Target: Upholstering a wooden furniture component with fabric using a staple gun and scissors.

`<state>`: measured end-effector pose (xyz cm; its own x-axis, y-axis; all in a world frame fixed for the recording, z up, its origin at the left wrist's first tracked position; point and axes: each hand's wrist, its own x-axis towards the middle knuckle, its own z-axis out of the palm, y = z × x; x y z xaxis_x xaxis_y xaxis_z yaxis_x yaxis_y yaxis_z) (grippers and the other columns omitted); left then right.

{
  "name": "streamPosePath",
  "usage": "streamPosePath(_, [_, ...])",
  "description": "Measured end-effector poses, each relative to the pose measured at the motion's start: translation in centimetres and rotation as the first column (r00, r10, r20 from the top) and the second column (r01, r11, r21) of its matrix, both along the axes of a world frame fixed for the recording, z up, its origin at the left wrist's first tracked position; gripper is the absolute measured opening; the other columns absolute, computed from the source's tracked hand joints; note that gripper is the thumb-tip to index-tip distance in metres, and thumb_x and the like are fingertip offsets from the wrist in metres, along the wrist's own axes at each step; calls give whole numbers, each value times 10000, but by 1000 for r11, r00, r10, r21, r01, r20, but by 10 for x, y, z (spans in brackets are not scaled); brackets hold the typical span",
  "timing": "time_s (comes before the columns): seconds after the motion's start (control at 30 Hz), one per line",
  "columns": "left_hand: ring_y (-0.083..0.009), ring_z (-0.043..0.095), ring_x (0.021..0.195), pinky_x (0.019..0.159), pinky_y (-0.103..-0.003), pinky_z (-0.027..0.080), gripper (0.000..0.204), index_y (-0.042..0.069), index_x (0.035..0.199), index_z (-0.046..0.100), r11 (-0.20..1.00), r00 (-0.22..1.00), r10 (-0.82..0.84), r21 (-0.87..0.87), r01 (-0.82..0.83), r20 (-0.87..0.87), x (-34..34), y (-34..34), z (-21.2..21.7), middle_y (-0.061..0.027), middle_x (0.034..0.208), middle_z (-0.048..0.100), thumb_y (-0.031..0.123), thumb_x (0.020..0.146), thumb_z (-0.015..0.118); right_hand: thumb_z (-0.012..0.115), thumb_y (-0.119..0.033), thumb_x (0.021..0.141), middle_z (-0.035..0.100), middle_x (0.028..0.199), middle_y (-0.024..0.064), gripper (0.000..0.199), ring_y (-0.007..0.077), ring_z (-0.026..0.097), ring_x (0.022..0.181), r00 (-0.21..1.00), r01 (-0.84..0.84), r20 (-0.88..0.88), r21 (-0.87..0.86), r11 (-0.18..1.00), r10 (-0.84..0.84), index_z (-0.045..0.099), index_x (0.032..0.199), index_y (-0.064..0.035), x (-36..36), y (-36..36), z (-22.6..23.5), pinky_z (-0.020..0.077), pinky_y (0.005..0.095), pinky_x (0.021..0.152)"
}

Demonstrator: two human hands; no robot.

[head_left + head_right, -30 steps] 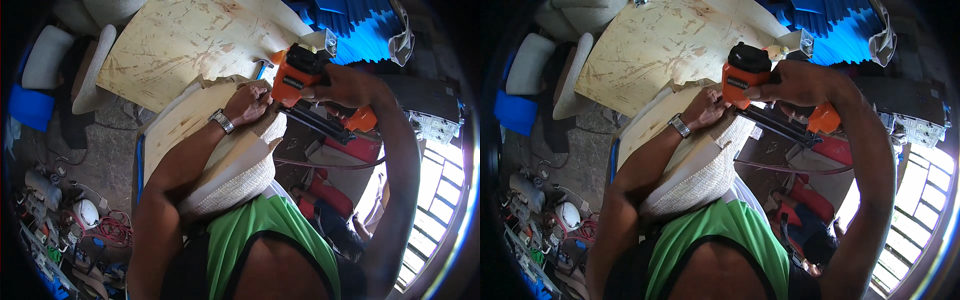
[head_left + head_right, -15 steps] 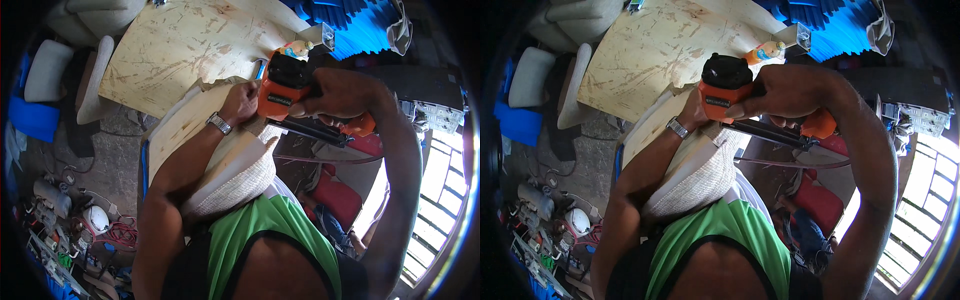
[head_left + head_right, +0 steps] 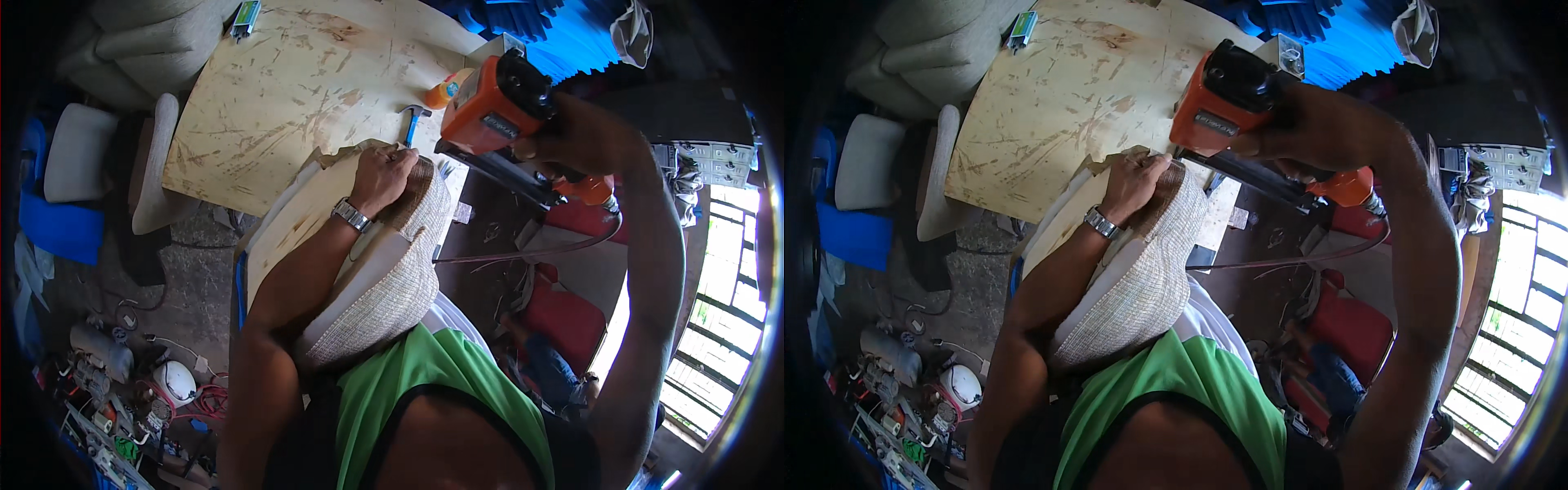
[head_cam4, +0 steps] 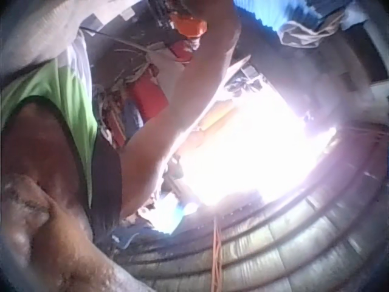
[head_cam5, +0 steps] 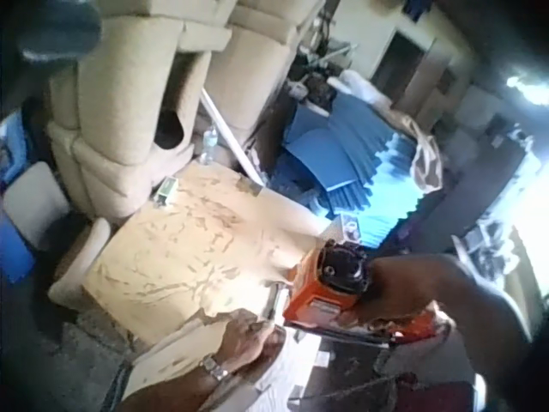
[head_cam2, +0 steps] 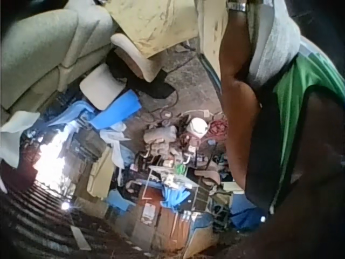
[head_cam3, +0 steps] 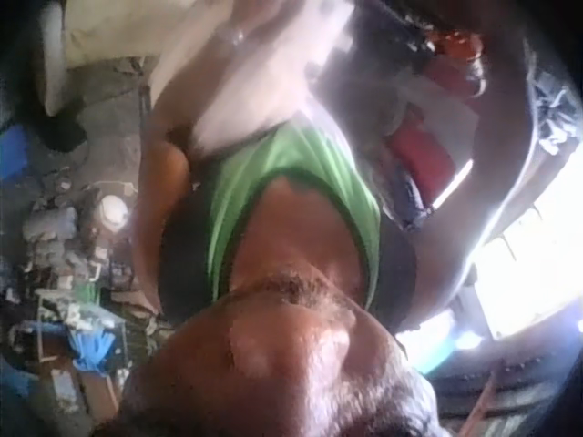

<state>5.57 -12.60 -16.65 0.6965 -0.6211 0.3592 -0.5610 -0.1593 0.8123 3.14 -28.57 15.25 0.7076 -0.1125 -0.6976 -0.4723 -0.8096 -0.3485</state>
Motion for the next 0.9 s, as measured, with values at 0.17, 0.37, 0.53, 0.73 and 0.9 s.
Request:
streamPosePath(0.17, [-165, 553, 513, 532, -353, 435, 358, 6, 702, 641, 988, 812, 10, -119, -98, -583, -7, 6, 23, -119, 582, 606, 290, 916, 600, 685, -431, 891, 603, 643, 25, 431, 111, 584, 539, 989, -23, -144, -100, 995, 9, 597, 1080, -54, 19, -7, -26, 465, 286, 508])
streamPosePath(0.37, [-102, 503, 538, 530, -331, 414, 358, -59, 705, 614, 962, 670, -20, -197, -188, -742, -4, 15, 19, -98, 553, 568, 246, 892, 618, 615, -479, 933, 577, 607, 7, 451, 92, 561, 513, 975, -61, -218, -111, 992, 35, 597, 1065, -48, 52, -12, -53, 455, 279, 493])
streamPosePath(0.53, [-90, 494, 544, 532, -327, 422, 368, -59, 702, 616, 962, 660, -31, -201, -184, -751, -2, 19, 23, -93, 546, 564, 254, 895, 615, 610, -490, 932, 566, 592, 6, 465, 89, 551, 499, 966, -62, -253, -58, 996, 45, 596, 1064, -44, 63, -13, -70, 449, 279, 473])
streamPosePath(0.73, [-219, 610, 539, 551, -366, 449, 352, -45, 708, 626, 995, 767, 38, -43, -85, -641, 1, 19, 10, -170, 599, 623, 270, 864, 624, 634, -458, 921, 576, 631, 12, 441, 91, 547, 505, 909, -103, -413, -106, 989, 50, 604, 1051, -37, 74, -3, -85, 446, 276, 471])
streamPosePath(0.9, [-270, 629, 558, 563, -374, 458, 341, -37, 694, 620, 994, 797, -9, -90, -57, -604, 1, 16, -1, -192, 629, 634, 271, 842, 626, 676, -426, 899, 606, 720, 19, 432, 99, 564, 545, 960, -35, -278, -5, 999, 32, 624, 1038, -20, 63, -16, -77, 448, 278, 486])
